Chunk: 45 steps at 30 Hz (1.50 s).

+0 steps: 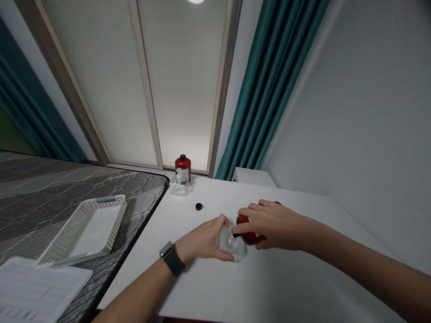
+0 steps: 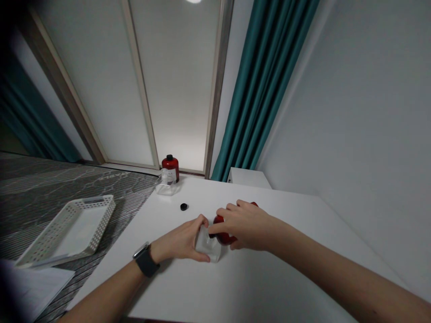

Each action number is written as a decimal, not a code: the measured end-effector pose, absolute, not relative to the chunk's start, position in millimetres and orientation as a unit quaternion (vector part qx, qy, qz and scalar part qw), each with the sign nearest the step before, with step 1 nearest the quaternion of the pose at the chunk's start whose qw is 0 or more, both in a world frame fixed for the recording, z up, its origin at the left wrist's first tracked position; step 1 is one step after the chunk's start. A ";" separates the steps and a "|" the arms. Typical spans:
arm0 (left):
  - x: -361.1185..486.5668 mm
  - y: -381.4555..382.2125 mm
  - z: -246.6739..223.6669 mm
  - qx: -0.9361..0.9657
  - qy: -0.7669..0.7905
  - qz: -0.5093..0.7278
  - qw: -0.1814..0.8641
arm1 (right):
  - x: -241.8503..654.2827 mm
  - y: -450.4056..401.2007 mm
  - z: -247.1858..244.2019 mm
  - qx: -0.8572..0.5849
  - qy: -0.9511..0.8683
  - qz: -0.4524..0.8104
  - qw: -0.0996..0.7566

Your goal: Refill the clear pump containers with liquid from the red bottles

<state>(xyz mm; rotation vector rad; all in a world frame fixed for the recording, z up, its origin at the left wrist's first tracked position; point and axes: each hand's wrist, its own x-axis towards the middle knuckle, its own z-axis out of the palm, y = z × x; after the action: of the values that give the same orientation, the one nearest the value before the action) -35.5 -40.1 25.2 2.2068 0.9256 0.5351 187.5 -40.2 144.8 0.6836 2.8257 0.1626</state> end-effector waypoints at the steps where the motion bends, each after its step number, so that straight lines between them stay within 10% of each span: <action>1: -35.5 -40.1 25.1 0.846 0.355 0.206 0.339 | 187.4 -40.1 144.7 0.233 0.964 0.056 0.114; 27: -34.4 -40.8 24.9 0.843 0.360 0.217 0.335 | 203.7 -49.0 131.7 0.322 0.942 -0.053 0.076; 45: -33.9 -39.2 24.7 0.840 0.381 0.197 0.333 | 224.7 -61.3 36.8 0.468 0.775 -0.290 -0.310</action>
<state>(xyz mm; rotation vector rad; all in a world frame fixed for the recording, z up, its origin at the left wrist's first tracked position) -33.9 -39.2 24.7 2.1936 0.9945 0.5136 224.7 -61.3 36.8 1.8575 3.0745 -1.1494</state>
